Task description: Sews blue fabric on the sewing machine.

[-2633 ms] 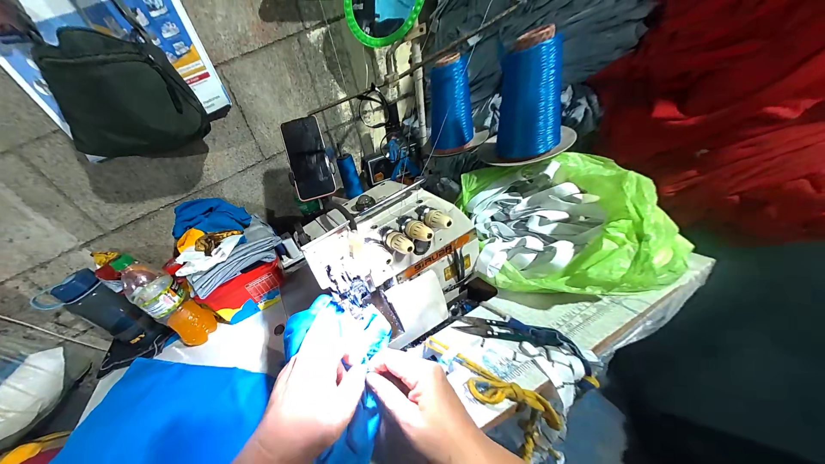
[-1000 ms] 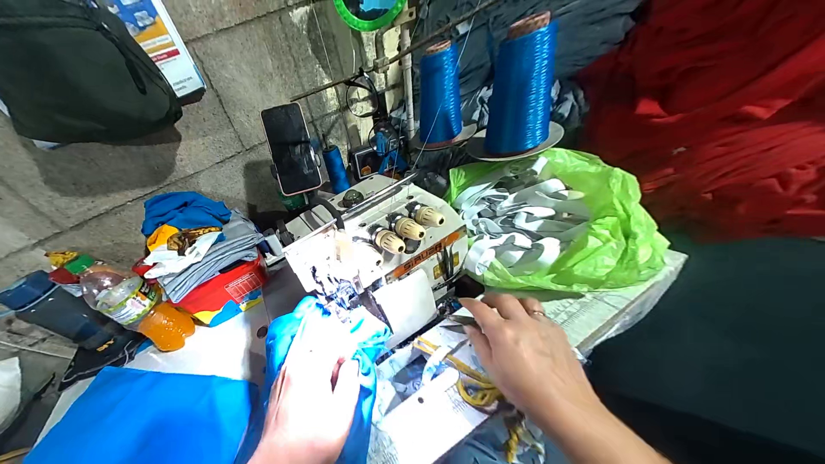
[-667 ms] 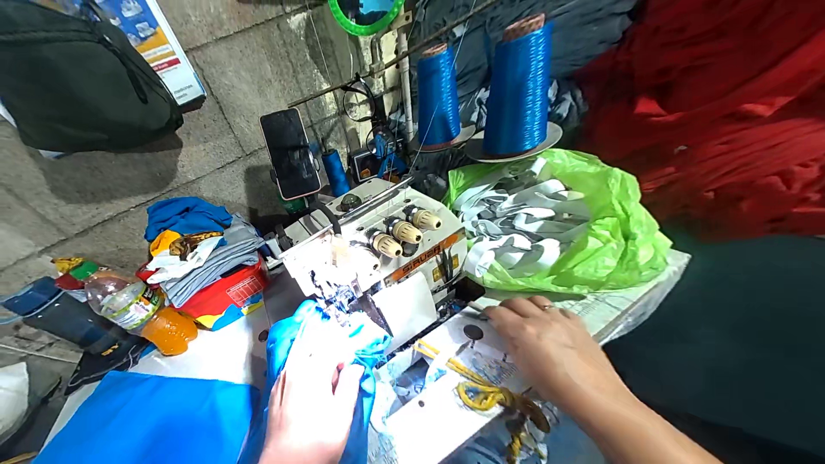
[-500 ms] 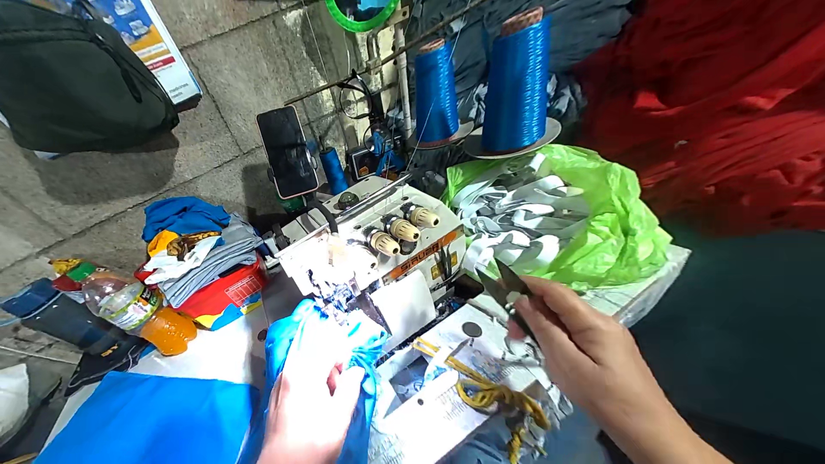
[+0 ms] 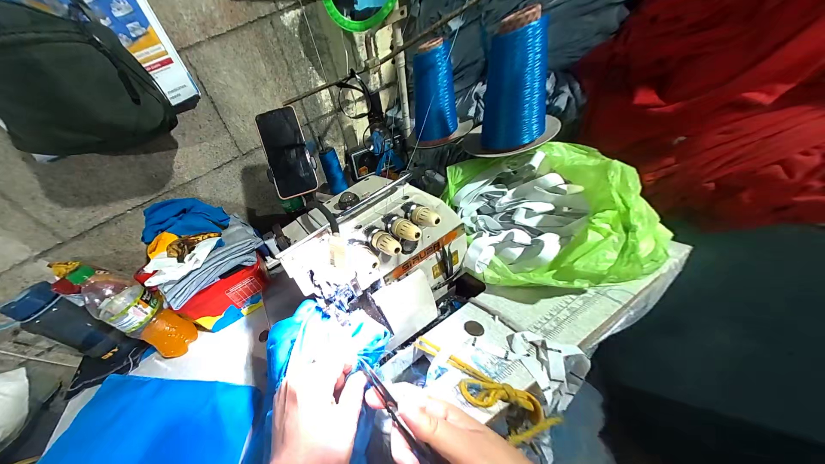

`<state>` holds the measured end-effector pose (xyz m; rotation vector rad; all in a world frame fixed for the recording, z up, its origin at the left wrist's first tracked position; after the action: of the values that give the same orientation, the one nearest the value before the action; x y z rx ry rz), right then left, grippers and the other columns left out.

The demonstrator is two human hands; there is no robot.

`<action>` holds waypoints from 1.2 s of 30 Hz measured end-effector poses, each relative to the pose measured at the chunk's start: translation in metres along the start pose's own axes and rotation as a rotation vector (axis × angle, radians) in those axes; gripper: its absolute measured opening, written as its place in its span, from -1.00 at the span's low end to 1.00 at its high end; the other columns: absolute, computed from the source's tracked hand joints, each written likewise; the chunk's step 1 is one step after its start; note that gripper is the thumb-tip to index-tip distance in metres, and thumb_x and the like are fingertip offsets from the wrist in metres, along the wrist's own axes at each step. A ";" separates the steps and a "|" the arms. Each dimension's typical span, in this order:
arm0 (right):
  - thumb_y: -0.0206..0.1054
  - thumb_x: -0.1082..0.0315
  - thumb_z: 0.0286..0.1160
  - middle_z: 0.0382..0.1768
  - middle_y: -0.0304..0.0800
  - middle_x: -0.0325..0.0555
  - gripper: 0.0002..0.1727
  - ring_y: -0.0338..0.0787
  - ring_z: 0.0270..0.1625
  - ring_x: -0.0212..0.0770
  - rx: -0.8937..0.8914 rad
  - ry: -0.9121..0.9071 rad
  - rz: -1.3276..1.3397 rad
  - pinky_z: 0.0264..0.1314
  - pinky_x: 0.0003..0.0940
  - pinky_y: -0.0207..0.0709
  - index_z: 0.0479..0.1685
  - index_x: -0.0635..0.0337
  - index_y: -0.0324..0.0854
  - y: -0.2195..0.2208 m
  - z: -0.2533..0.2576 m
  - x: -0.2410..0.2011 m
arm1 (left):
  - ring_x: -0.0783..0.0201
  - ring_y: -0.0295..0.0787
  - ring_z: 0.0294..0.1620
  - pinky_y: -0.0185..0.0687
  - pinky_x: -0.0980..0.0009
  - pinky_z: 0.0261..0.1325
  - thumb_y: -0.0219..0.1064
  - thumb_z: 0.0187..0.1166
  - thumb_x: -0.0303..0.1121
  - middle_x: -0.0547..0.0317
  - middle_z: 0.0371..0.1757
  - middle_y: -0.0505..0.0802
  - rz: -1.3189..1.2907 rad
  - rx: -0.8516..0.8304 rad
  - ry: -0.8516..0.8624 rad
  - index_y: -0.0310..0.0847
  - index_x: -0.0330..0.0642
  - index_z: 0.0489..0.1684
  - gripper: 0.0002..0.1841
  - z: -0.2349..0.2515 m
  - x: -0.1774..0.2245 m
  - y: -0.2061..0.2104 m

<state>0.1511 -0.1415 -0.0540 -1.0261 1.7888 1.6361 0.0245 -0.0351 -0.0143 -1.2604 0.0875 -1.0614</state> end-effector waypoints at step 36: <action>0.00 0.30 0.80 -0.49 0.51 -0.34 -0.69 0.44 -0.56 -0.54 0.164 -0.307 -0.691 -0.50 -0.57 0.34 0.17 0.26 0.60 -0.004 0.008 -0.009 | 0.33 0.79 -0.32 0.64 0.48 -0.15 0.33 0.48 -0.38 0.12 -0.42 0.89 0.048 0.250 0.348 0.89 -0.17 -0.39 -0.81 -0.017 -0.001 0.009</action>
<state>0.1583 -0.1320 -0.0507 -1.0835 1.1581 1.1196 0.0193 -0.0473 -0.0286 -0.8376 0.2419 -1.2018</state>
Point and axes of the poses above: each hand's wrist, its own z-axis towards the middle knuckle, its own y-axis out of the palm, x = y × z, the point moved 3 cm from there along z, towards the middle knuckle
